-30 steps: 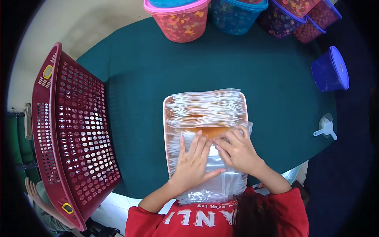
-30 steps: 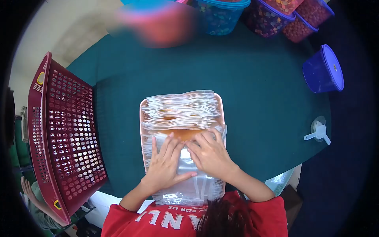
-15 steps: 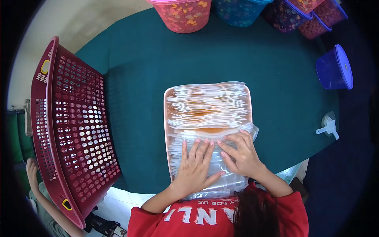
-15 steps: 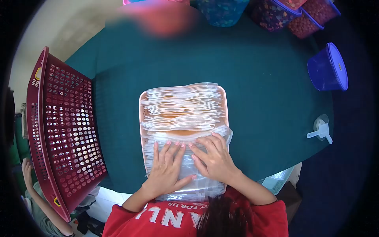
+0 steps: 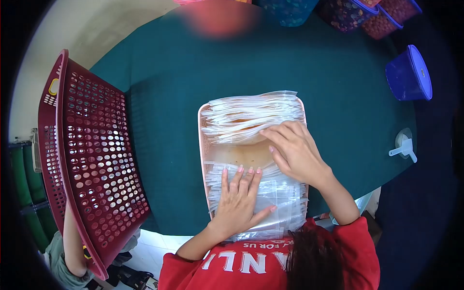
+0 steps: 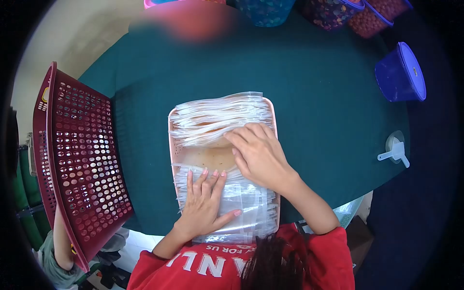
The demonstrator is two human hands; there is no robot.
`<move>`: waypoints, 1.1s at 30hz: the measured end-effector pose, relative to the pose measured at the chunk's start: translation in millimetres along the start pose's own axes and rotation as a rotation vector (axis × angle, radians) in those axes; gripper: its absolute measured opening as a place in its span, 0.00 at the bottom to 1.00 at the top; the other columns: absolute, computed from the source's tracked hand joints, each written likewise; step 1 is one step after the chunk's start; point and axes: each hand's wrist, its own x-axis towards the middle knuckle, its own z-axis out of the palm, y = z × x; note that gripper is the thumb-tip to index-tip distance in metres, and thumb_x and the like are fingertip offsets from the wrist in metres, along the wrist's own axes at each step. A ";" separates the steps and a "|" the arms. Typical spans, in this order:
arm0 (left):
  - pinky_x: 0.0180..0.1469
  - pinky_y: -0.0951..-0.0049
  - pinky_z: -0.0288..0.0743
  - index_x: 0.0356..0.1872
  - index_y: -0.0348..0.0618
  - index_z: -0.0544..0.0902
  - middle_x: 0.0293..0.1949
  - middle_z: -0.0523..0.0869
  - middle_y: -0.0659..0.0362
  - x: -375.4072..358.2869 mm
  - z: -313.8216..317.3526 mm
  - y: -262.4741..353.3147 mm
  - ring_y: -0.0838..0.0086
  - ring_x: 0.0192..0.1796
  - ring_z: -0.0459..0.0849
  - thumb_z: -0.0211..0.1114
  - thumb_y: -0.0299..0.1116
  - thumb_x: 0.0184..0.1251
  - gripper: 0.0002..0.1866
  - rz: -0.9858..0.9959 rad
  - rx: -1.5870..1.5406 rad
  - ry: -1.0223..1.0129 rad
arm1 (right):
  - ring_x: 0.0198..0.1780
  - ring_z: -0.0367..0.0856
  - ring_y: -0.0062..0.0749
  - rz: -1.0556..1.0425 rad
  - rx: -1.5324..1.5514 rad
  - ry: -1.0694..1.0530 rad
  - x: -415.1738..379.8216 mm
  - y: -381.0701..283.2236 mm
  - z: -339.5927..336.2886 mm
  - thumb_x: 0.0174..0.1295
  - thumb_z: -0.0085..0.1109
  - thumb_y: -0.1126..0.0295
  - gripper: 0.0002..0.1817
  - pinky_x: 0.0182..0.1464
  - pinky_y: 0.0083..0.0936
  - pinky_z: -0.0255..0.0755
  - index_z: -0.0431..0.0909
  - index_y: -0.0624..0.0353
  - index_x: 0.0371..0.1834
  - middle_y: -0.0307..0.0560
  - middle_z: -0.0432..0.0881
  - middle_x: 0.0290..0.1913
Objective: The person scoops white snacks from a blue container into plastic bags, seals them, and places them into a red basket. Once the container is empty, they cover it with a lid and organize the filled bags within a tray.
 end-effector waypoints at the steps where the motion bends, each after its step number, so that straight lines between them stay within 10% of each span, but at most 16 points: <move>1: 0.65 0.43 0.35 0.60 0.31 0.61 0.53 0.67 0.41 -0.2 0.0 0.0 0.49 0.61 0.58 0.55 0.61 0.54 0.44 0.000 0.001 0.000 | 0.51 0.67 0.41 -0.001 0.000 0.001 1.7 0.4 -0.8 0.49 0.54 0.74 0.19 0.55 0.35 0.60 0.74 0.59 0.48 0.46 0.74 0.47; 16: 0.65 0.43 0.34 0.62 0.30 0.58 0.58 0.62 0.40 -6.1 0.3 2.3 0.47 0.64 0.54 0.53 0.60 0.56 0.44 -0.001 -0.007 -0.047 | 0.48 0.67 0.34 -0.032 -0.011 -0.055 7.6 8.6 -6.0 0.40 0.68 0.62 0.26 0.54 0.31 0.61 0.77 0.54 0.47 0.41 0.76 0.45; 24: 0.66 0.45 0.34 0.60 0.30 0.60 0.58 0.62 0.42 -4.6 -1.6 2.4 0.50 0.64 0.55 0.55 0.59 0.55 0.43 0.016 -0.022 -0.033 | 0.33 0.71 0.30 -0.005 -0.039 0.139 27.5 18.9 12.4 0.45 0.63 0.67 0.06 0.40 0.28 0.61 0.77 0.56 0.21 0.35 0.78 0.22; 33: 0.65 0.47 0.37 0.59 0.29 0.60 0.51 0.68 0.45 -4.6 1.0 3.0 0.55 0.60 0.61 0.55 0.58 0.55 0.42 -0.001 -0.058 0.075 | 0.32 0.73 0.31 0.012 0.028 0.108 29.0 17.1 5.4 0.43 0.64 0.68 0.05 0.41 0.29 0.62 0.78 0.55 0.19 0.38 0.79 0.20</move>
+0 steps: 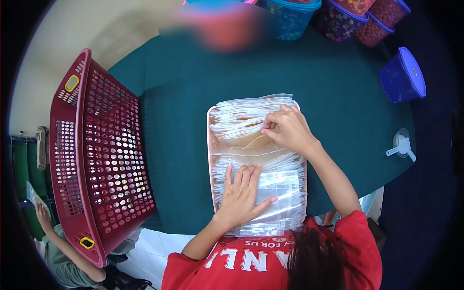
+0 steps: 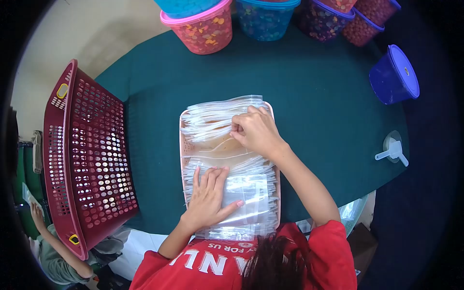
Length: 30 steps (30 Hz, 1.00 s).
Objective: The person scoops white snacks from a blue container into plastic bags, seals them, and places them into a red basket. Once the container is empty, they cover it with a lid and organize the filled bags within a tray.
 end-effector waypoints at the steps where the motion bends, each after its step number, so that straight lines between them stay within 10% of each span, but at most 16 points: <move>1: 0.65 0.47 0.37 0.59 0.29 0.60 0.51 0.68 0.45 3.8 -2.8 2.3 0.55 0.60 0.61 0.55 0.58 0.55 0.42 0.003 0.006 0.008 | 0.32 0.73 0.31 -0.007 -0.003 0.007 0.1 -0.1 -0.3 0.43 0.64 0.68 0.05 0.41 0.29 0.62 0.78 0.55 0.19 0.38 0.79 0.20; 6: 0.62 0.49 0.42 0.54 0.34 0.68 0.43 0.69 0.47 11.9 -2.0 9.9 0.57 0.49 0.65 0.56 0.60 0.53 0.38 -0.120 0.044 0.022 | 0.32 0.73 0.30 0.001 -0.022 -0.019 -1.8 0.3 -0.8 0.43 0.65 0.66 0.07 0.45 0.32 0.64 0.79 0.54 0.22 0.37 0.79 0.21; 30: 0.64 0.41 0.32 0.52 0.34 0.68 0.51 0.71 0.47 9.0 -3.5 2.5 0.60 0.59 0.66 0.51 0.43 0.60 0.24 -0.087 -0.048 -0.009 | 0.37 0.72 0.33 -0.141 -0.071 -0.146 -11.4 2.0 -15.8 0.41 0.66 0.64 0.10 0.51 0.34 0.61 0.76 0.54 0.24 0.34 0.79 0.28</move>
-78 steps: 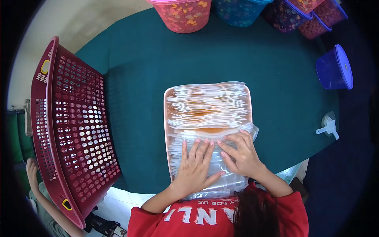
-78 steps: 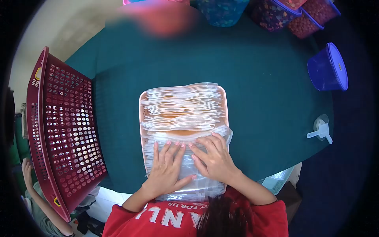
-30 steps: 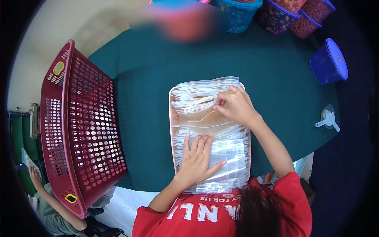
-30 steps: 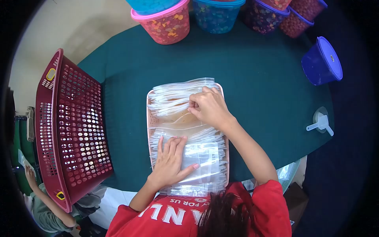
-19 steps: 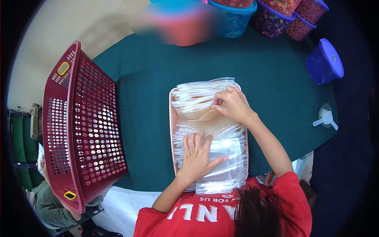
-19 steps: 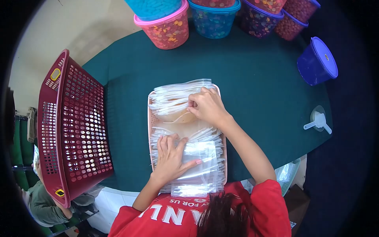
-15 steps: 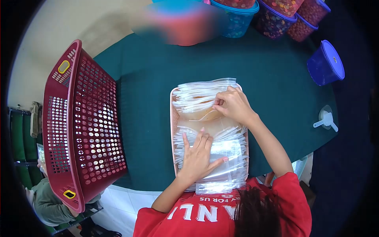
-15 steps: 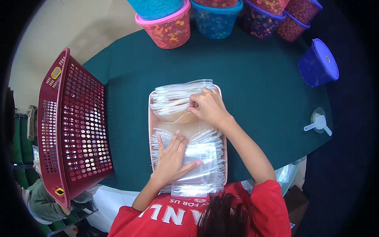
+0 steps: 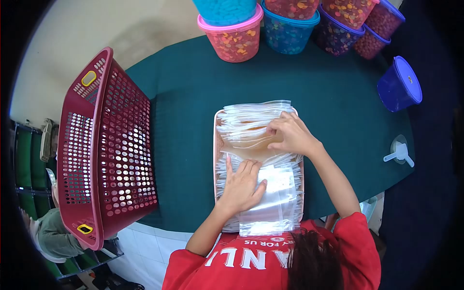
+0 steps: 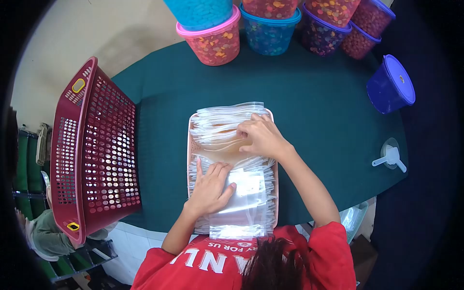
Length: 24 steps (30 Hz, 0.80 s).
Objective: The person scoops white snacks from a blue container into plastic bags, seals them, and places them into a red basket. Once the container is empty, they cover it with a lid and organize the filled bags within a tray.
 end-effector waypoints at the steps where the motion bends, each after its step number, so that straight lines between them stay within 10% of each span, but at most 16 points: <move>1: 0.64 0.41 0.32 0.52 0.34 0.68 0.51 0.71 0.47 2.8 -2.4 -1.4 0.60 0.59 0.66 0.51 0.43 0.60 0.24 0.003 0.007 0.007 | 0.37 0.72 0.33 -0.006 -0.004 0.008 -0.3 1.3 2.3 0.41 0.66 0.64 0.10 0.51 0.34 0.61 0.76 0.54 0.24 0.34 0.79 0.28; 8: 0.60 0.42 0.42 0.42 0.31 0.68 0.30 0.81 0.45 33.6 -8.7 -24.1 0.52 0.39 0.80 0.53 0.46 0.60 0.23 0.012 0.002 0.035 | 0.36 0.72 0.33 0.014 -0.003 0.051 -0.3 1.0 4.8 0.42 0.63 0.70 0.06 0.47 0.33 0.64 0.78 0.54 0.25 0.37 0.80 0.27; 24: 0.59 0.46 0.45 0.40 0.38 0.75 0.28 0.83 0.48 44.8 -7.0 -17.8 0.55 0.38 0.81 0.52 0.43 0.61 0.17 -0.101 -0.046 0.151 | 0.46 0.75 0.41 -0.109 0.166 0.072 -62.7 -53.7 0.3 0.52 0.57 0.64 0.14 0.51 0.35 0.65 0.77 0.60 0.39 0.48 0.79 0.40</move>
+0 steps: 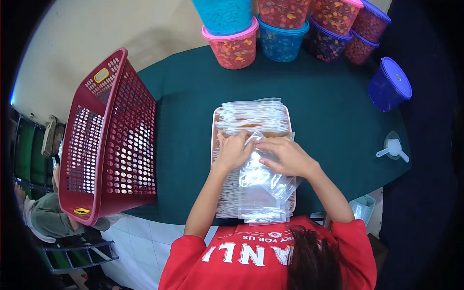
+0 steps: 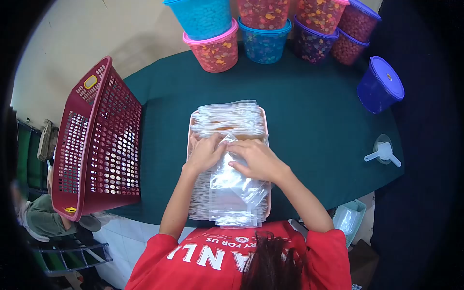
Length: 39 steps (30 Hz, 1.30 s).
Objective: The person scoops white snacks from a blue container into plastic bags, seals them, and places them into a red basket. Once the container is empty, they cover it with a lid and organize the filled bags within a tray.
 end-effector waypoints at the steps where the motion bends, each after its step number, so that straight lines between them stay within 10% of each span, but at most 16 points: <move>1: 0.59 0.46 0.45 0.40 0.38 0.75 0.28 0.83 0.48 2.1 0.3 -3.3 0.55 0.38 0.81 0.52 0.43 0.61 0.17 0.001 0.000 -0.001 | 0.49 0.73 0.41 -0.050 -0.083 0.047 -1.0 1.5 5.4 0.53 0.56 0.62 0.16 0.53 0.36 0.63 0.76 0.60 0.42 0.48 0.78 0.44; 18: 0.53 0.67 0.54 0.36 0.43 0.77 0.32 0.83 0.56 6.5 -22.0 -32.5 0.68 0.37 0.81 0.55 0.35 0.56 0.09 0.081 -0.297 -0.140 | 0.48 0.67 0.38 0.201 -0.334 -0.113 4.7 -10.1 22.2 0.58 0.49 0.57 0.20 0.52 0.36 0.56 0.74 0.59 0.47 0.50 0.72 0.46; 26: 0.54 0.60 0.49 0.35 0.44 0.79 0.34 0.83 0.59 -11.4 -30.5 -9.9 0.71 0.44 0.76 0.56 0.38 0.59 0.10 0.129 -0.025 0.183 | 0.47 0.76 0.48 0.452 -0.020 -0.617 55.3 1.2 0.2 0.59 0.36 0.42 0.34 0.53 0.37 0.63 0.76 0.64 0.45 0.59 0.78 0.42; 39: 0.61 0.61 0.47 0.41 0.41 0.77 0.41 0.77 0.56 -30.3 -43.1 -12.8 0.66 0.51 0.70 0.47 0.40 0.65 0.16 0.179 -0.253 0.136 | 0.55 0.71 0.52 0.473 -0.117 -0.629 65.2 8.1 21.0 0.51 0.32 0.29 0.50 0.58 0.38 0.61 0.66 0.72 0.54 0.67 0.72 0.50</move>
